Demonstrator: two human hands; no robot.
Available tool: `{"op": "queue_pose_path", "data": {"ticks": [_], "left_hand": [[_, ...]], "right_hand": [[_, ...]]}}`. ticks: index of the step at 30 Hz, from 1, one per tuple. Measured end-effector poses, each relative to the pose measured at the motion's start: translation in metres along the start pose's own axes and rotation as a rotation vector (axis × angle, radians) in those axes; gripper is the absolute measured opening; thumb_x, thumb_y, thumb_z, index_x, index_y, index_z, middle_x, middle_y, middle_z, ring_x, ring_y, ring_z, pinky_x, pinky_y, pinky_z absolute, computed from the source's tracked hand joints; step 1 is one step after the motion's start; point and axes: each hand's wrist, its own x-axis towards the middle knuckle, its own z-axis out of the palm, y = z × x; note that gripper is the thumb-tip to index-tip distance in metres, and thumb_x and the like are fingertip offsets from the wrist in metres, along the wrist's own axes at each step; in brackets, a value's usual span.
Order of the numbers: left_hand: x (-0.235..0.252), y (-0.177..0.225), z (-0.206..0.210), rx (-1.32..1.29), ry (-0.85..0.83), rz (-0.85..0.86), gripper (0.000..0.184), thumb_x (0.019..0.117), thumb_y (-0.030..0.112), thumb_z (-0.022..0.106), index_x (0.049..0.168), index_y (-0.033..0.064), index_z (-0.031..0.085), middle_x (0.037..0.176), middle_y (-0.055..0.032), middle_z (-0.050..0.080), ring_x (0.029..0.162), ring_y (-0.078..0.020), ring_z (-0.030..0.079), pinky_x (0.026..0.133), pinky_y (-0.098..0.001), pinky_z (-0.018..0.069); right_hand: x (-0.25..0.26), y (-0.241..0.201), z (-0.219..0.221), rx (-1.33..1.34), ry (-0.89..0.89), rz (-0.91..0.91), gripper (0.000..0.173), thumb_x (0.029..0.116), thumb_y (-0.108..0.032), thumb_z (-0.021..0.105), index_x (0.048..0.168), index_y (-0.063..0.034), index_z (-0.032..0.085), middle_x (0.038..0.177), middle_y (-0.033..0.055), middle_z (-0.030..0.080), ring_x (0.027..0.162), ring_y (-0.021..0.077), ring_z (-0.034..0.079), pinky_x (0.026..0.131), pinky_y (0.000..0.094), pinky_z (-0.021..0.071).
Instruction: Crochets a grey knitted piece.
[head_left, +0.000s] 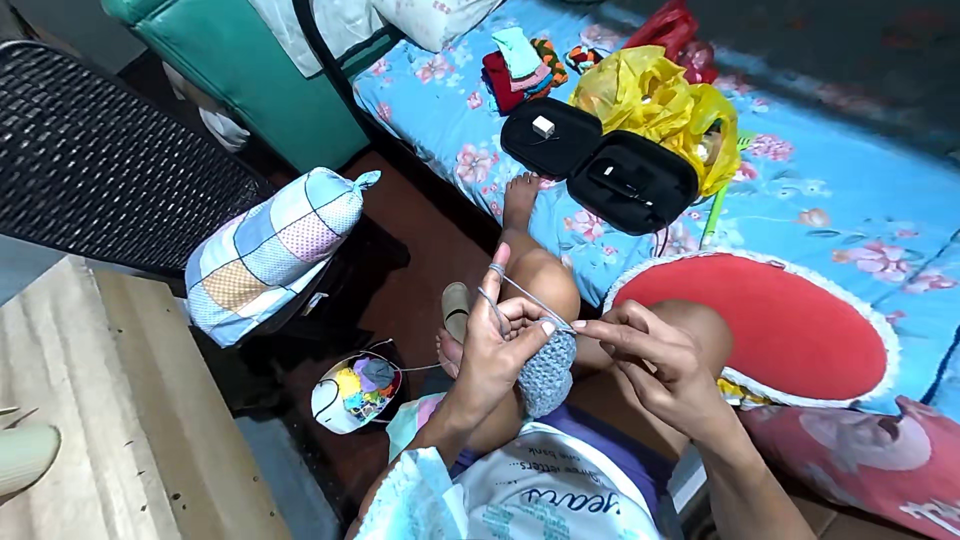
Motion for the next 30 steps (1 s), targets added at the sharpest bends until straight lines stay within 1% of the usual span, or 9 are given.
{"op": "queue_pose_path", "data": {"ticks": [4,11,17,20,22,23,25,27,30], "left_hand": [[-0.003,-0.004,0.002,0.116,0.031,0.111,0.091,0.0878,-0.011,0.062,0.158,-0.0082,0.003,0.09,-0.0066,0.07,0.079,-0.0096,0.069,0.077,-0.0239,0.0586],[-0.013,-0.022,0.012,0.397,0.113,0.44,0.084,0.0867,-0.007,0.064,0.154,-0.0149,0.014,0.095,-0.0053,0.071,0.089,-0.006,0.068,0.084,-0.0234,0.057],[-0.013,-0.034,0.013,0.388,0.105,0.439,0.084,0.0874,-0.006,0.065,0.153,-0.0159,0.013,0.101,-0.0085,0.072,0.095,-0.0092,0.07,0.088,-0.0265,0.0576],[-0.013,-0.036,0.014,0.273,0.116,0.373,0.087,0.0893,-0.008,0.065,0.156,-0.0126,0.009,0.097,-0.0057,0.072,0.086,-0.0071,0.068,0.08,-0.0238,0.0568],[-0.013,-0.035,0.015,0.212,0.096,0.359,0.088,0.0894,-0.008,0.064,0.157,-0.0111,0.008,0.097,-0.0029,0.072,0.087,-0.0057,0.068,0.081,-0.0237,0.0572],[-0.013,-0.032,0.014,0.178,0.076,0.341,0.088,0.0889,-0.009,0.064,0.156,-0.0117,0.008,0.097,-0.0018,0.072,0.088,-0.0055,0.069,0.083,-0.0244,0.0576],[-0.01,-0.026,0.01,0.134,0.042,0.298,0.088,0.0872,-0.011,0.063,0.154,-0.0144,0.006,0.096,-0.002,0.072,0.088,-0.0059,0.069,0.085,-0.0258,0.0578],[-0.007,-0.017,0.002,0.155,0.011,0.271,0.085,0.0877,-0.011,0.063,0.154,-0.016,0.01,0.094,-0.0034,0.071,0.086,-0.0067,0.069,0.085,-0.0263,0.0585],[-0.005,-0.008,-0.007,0.257,0.002,0.252,0.078,0.0881,-0.01,0.063,0.152,-0.018,0.02,0.092,-0.0038,0.072,0.083,-0.0052,0.068,0.082,-0.0239,0.058]], "right_hand": [[-0.001,-0.009,0.001,-0.244,0.029,-0.03,0.04,0.0961,-0.011,0.05,0.126,-0.0237,0.073,0.088,0.008,0.062,0.07,0.0131,0.057,0.056,0.0278,0.0435],[-0.007,-0.033,0.017,-0.519,0.138,-0.02,0.042,0.0914,-0.009,0.053,0.125,-0.0192,0.075,0.086,0.0111,0.062,0.065,0.0194,0.057,0.05,0.0296,0.0415],[-0.013,-0.04,0.036,-0.567,0.237,0.046,0.042,0.0887,-0.007,0.053,0.122,-0.0157,0.077,0.086,0.0124,0.063,0.064,0.019,0.058,0.049,0.0281,0.0414],[-0.011,-0.041,0.044,-0.343,0.264,0.144,0.041,0.0893,-0.008,0.055,0.125,-0.0113,0.075,0.091,0.0098,0.063,0.07,0.0118,0.059,0.055,0.0226,0.0468],[-0.007,-0.036,0.046,0.103,0.237,0.233,0.039,0.096,-0.006,0.055,0.133,-0.0031,0.067,0.107,0.0052,0.065,0.091,0.0032,0.062,0.079,0.0161,0.053],[-0.004,-0.032,0.047,0.35,0.239,0.263,0.039,0.0959,-0.003,0.057,0.134,0.0015,0.062,0.116,0.0045,0.067,0.1,0.0024,0.064,0.089,0.0169,0.0539],[0.001,-0.026,0.049,0.478,0.257,0.245,0.041,0.0942,-0.001,0.06,0.135,0.0032,0.057,0.116,0.003,0.068,0.098,0.0017,0.064,0.087,0.0167,0.0546],[0.0,-0.02,0.048,0.099,0.282,0.121,0.036,0.0969,-0.009,0.058,0.131,0.0026,0.059,0.104,0.007,0.068,0.087,0.0019,0.064,0.077,0.0145,0.0538],[0.0,-0.024,0.037,-0.399,0.284,-0.016,0.031,0.0934,-0.009,0.054,0.12,-0.0005,0.068,0.084,0.012,0.068,0.069,0.0161,0.063,0.058,0.0269,0.0489]]}}
